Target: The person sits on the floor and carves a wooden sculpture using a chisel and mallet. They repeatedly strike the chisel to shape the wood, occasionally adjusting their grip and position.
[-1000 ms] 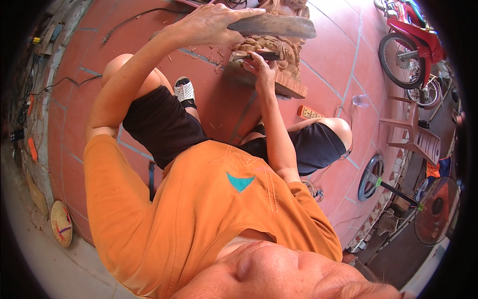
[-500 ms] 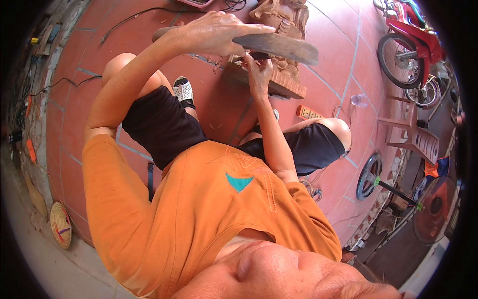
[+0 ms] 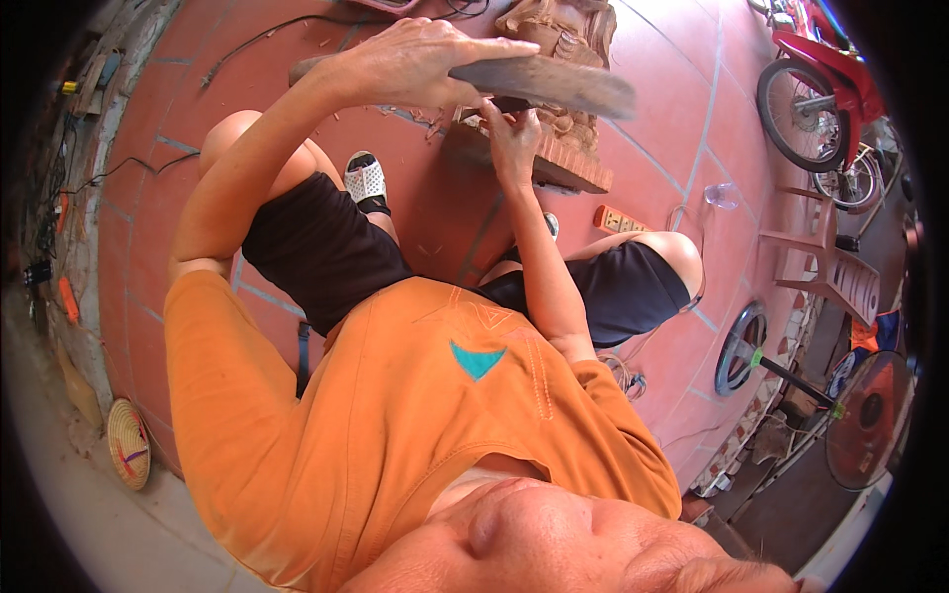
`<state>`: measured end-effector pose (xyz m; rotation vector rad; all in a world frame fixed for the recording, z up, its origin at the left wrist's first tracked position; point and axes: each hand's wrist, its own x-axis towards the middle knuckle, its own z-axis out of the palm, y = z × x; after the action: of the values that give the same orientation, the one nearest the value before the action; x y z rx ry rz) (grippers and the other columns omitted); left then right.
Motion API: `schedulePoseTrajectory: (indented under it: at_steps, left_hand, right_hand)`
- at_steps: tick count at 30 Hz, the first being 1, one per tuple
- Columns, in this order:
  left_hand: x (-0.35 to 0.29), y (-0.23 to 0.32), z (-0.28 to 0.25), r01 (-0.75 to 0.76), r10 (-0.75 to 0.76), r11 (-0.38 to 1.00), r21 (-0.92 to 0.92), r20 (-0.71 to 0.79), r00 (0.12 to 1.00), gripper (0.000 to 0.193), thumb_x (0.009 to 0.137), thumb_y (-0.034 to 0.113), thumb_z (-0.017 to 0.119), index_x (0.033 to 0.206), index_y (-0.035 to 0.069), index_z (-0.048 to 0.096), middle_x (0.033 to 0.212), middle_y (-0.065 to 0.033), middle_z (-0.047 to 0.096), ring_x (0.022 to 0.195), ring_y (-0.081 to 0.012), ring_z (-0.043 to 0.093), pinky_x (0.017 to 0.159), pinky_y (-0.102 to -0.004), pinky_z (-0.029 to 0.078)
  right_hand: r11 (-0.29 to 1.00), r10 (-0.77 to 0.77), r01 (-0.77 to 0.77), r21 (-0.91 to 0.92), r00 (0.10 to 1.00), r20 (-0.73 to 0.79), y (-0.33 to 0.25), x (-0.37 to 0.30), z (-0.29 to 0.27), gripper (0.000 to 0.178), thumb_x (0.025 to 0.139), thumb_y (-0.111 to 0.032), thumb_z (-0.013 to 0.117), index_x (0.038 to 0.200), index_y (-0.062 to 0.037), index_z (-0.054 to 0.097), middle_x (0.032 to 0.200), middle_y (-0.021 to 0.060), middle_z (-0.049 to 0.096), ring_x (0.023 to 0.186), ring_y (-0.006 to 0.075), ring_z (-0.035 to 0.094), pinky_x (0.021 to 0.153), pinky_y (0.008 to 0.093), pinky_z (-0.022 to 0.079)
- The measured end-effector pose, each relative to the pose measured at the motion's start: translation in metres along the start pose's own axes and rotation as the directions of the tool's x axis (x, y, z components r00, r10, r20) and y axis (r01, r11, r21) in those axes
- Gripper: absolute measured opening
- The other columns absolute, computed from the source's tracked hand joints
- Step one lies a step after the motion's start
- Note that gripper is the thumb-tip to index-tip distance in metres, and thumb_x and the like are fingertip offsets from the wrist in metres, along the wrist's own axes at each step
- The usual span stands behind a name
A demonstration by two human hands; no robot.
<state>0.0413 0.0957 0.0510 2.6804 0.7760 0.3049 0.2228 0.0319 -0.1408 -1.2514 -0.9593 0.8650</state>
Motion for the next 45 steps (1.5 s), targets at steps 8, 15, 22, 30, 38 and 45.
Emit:
schedulePoseTrajectory:
  at_steps: [8, 15, 22, 30, 38, 45]
  left_hand:
    - [-0.004, -0.025, 0.027, -0.064, 0.074, 0.989, 0.135, -0.071, 0.995, 0.081, 0.084, 0.024, 0.075, 0.158, 0.034, 0.043, 0.087, -0.0174, 0.072, 0.074, -0.0318, 0.069, 0.071, -0.0445, 0.055]
    - [-0.005, -0.028, 0.007, 0.081, -0.066, 0.994, 0.074, -0.181, 0.981, 0.084, 0.079, 0.018, 0.075, 0.157, 0.025, 0.045, 0.093, -0.0197, 0.073, 0.073, -0.0326, 0.070, 0.073, -0.0463, 0.056]
    - [-0.004, -0.005, -0.020, 0.104, -0.120, 0.989, -0.105, -0.157, 0.980, 0.083, 0.084, 0.027, 0.077, 0.157, 0.010, 0.041, 0.124, -0.0278, 0.068, 0.107, -0.0415, 0.070, 0.092, -0.0480, 0.055]
    - [0.000, -0.013, 0.007, -0.012, -0.018, 0.991, -0.131, -0.228, 0.973, 0.081, 0.082, 0.023, 0.075, 0.157, 0.024, 0.046, 0.093, -0.0191, 0.073, 0.073, -0.0327, 0.070, 0.074, -0.0462, 0.056]
    - [0.000, -0.011, 0.011, 0.067, -0.059, 0.993, 0.097, -0.082, 0.995, 0.075, 0.085, 0.031, 0.074, 0.156, 0.026, 0.047, 0.090, -0.0170, 0.075, 0.074, -0.0323, 0.071, 0.075, -0.0454, 0.057]
    - [0.009, -0.010, 0.018, 0.018, -0.018, 1.000, 0.001, -0.100, 0.995, 0.074, 0.087, 0.030, 0.074, 0.155, 0.025, 0.048, 0.095, -0.0176, 0.075, 0.079, -0.0335, 0.072, 0.074, -0.0452, 0.057]
  right_hand:
    - [0.916, 0.272, -0.265, 0.300, 0.962, 0.018, -0.009, 0.003, -0.007, 0.023, 0.091, -0.007, 0.075, 0.111, -0.0012, 0.064, 0.098, 0.0099, 0.070, 0.081, 0.0200, 0.072, 0.069, 0.0338, 0.062]
    - [0.893, 0.295, -0.300, 0.336, 0.953, 0.067, -0.004, 0.003, -0.016, 0.023, 0.091, -0.007, 0.075, 0.111, -0.0061, 0.063, 0.098, 0.0068, 0.069, 0.081, 0.0186, 0.073, 0.069, 0.0312, 0.063]
    - [0.951, 0.137, -0.135, 0.277, 0.991, 0.014, -0.004, 0.001, -0.005, 0.020, 0.092, -0.004, 0.075, 0.109, -0.0053, 0.064, 0.095, 0.0041, 0.069, 0.081, 0.0119, 0.069, 0.070, 0.0257, 0.059]
    - [0.995, 0.019, -0.017, 0.100, 1.000, -0.023, -0.005, 0.008, 0.006, 0.018, 0.091, -0.005, 0.076, 0.106, -0.0012, 0.068, 0.091, 0.0038, 0.071, 0.076, 0.0085, 0.063, 0.065, 0.0259, 0.051]
    - [0.997, 0.073, -0.073, 0.023, 0.997, 0.006, -0.009, 0.013, 0.002, 0.015, 0.090, -0.011, 0.078, 0.099, -0.0016, 0.069, 0.082, 0.0020, 0.070, 0.067, 0.0080, 0.059, 0.057, 0.0259, 0.046]
    - [0.972, 0.137, -0.135, 0.194, 0.991, 0.004, -0.009, 0.011, 0.003, 0.022, 0.092, -0.012, 0.075, 0.108, -0.0008, 0.064, 0.091, 0.0055, 0.070, 0.070, 0.0128, 0.065, 0.060, 0.0262, 0.055]
